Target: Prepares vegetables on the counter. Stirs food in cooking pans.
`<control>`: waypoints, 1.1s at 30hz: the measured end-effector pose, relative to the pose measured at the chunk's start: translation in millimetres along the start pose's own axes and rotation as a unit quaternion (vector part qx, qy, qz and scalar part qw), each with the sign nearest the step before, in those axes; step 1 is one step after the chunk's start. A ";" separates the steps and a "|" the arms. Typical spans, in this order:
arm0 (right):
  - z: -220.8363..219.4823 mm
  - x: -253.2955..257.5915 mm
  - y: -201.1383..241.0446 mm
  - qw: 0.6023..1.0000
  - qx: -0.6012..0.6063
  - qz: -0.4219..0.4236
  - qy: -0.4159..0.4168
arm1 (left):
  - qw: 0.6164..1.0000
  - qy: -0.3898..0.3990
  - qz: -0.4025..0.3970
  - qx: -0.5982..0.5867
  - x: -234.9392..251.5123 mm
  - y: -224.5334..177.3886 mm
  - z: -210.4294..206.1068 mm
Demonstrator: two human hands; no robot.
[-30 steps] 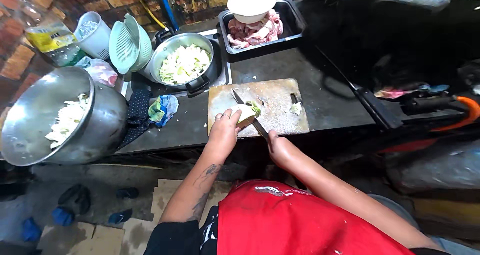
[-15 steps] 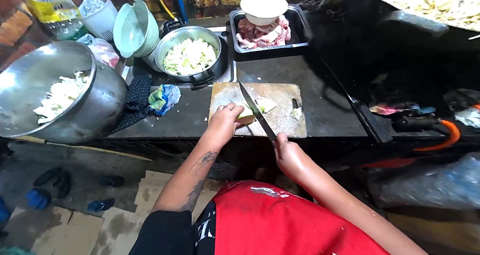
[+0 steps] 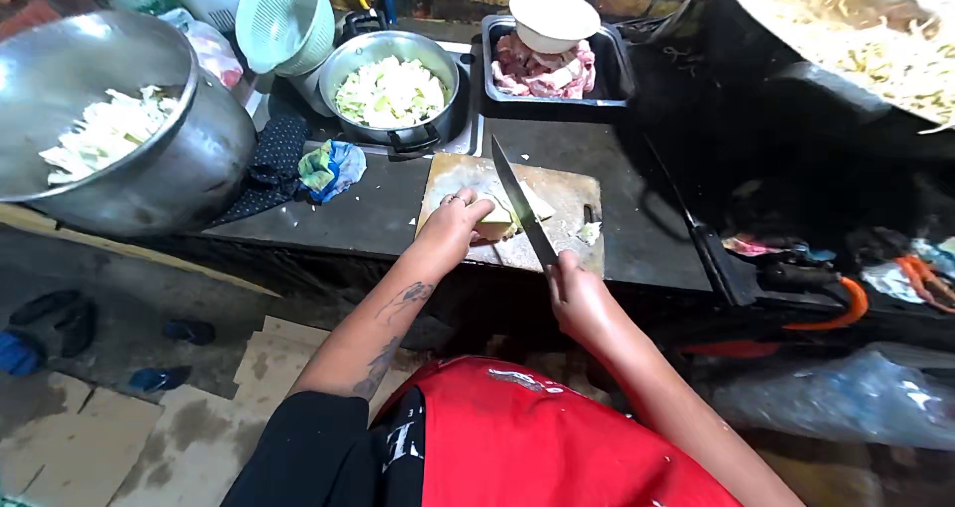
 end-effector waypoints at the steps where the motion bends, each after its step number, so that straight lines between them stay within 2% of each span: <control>1: 1.7 -7.3 1.7 1.000 -0.008 0.007 -0.004 | 1.000 -0.003 0.002 -0.005 -0.6 0.7 0.3; 6: -12.2 -15.0 9.4 0.999 -0.049 -0.004 0.005 | 1.000 -0.007 -0.011 -0.018 -2.0 1.5 1.1; 11: -39.5 13.9 13.5 0.992 -0.084 -0.050 0.074 | 1.000 -0.009 -0.021 -0.022 -2.9 0.2 1.0; 14: -52.4 30.1 14.2 0.991 -0.087 -0.060 0.083 | 0.999 -0.019 -0.024 -0.023 -4.1 0.8 1.8; 17: -51.5 41.4 14.3 0.994 -0.060 -0.046 0.080 | 0.999 -0.015 -0.027 -0.036 -7.5 3.1 3.1; 20: -32.0 39.7 11.4 0.998 -0.012 -0.013 0.060 | 0.997 -0.044 -0.028 -0.050 -14.8 14.6 8.2; 23: -7.7 14.2 14.3 1.000 -0.012 0.004 0.009 | 0.996 -0.073 0.003 -0.059 -24.1 36.0 5.6; 27: 7.9 -15.5 21.7 0.996 -0.049 0.045 -0.058 | 0.993 -0.078 0.002 -0.094 -25.6 39.3 0.5; 31: -6.9 -11.5 20.5 0.995 -0.096 -0.013 0.021 | 0.992 -0.066 0.009 -0.106 -22.1 40.9 -1.0; 33: -12.4 -3.7 24.1 0.994 -0.101 -0.015 0.032 | 0.992 -0.068 0.000 -0.107 -21.6 41.1 -0.4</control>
Point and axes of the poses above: each hand's wrist, its own x-axis towards the middle knuckle, its own z-axis out of the back of the hand, y = z × x, the point moved 10 cm from there along x, towards the middle knuckle, and after that the axes turned 8 degrees about -x, right-handed, at the moved point
